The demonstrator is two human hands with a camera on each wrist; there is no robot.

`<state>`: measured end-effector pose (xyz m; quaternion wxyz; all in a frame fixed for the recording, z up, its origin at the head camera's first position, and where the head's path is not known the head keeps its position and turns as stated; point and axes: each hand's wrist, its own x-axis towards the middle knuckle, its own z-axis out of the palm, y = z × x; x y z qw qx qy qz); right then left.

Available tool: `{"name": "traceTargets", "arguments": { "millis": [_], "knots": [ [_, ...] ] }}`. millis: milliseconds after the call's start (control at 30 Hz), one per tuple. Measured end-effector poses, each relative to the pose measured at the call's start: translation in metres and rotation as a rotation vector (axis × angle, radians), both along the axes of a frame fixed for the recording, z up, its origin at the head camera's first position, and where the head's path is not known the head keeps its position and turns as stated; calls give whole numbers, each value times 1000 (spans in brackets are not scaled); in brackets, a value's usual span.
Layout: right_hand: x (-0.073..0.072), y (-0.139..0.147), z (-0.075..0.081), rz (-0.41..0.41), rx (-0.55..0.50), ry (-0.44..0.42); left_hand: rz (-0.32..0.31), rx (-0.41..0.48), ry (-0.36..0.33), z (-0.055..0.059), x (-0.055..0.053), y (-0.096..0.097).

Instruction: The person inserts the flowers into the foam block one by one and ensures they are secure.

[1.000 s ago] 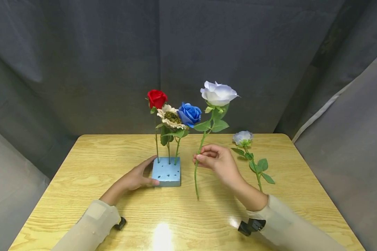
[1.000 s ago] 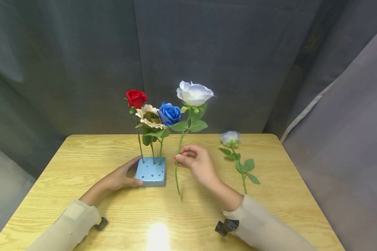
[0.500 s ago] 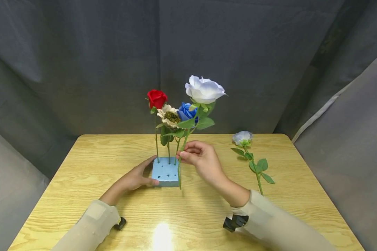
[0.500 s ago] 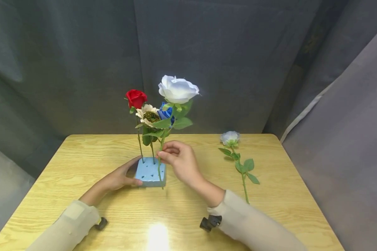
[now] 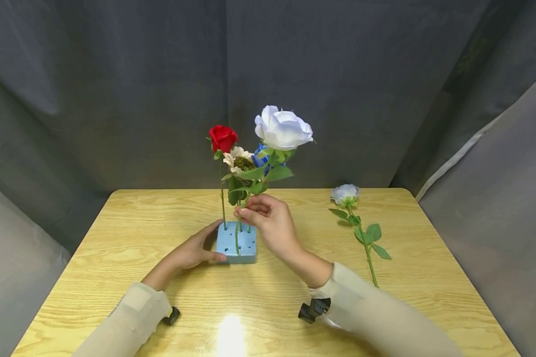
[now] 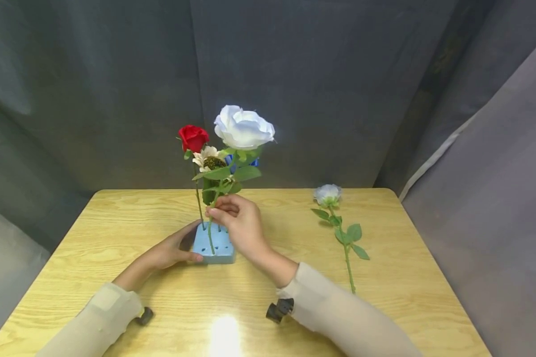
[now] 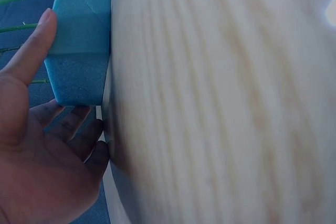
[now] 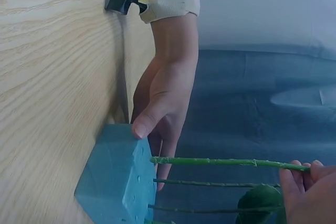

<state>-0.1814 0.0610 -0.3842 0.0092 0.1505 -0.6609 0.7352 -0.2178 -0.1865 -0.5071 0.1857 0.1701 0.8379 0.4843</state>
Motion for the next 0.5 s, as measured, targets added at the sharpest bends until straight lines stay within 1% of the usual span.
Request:
{"name": "traceTargets", "arguments": {
  "millis": [200, 300, 500],
  "knots": [
    [-4, -11, -3, 1, -25, 12, -9, 8, 1, 0, -1, 0],
    [-5, -17, -6, 2, -10, 27, -17, 13, -4, 1, -1, 0],
    [-5, -23, -12, 4, 14, 40, -7, 16, -21, 2, 0, 1]
  ]
}}
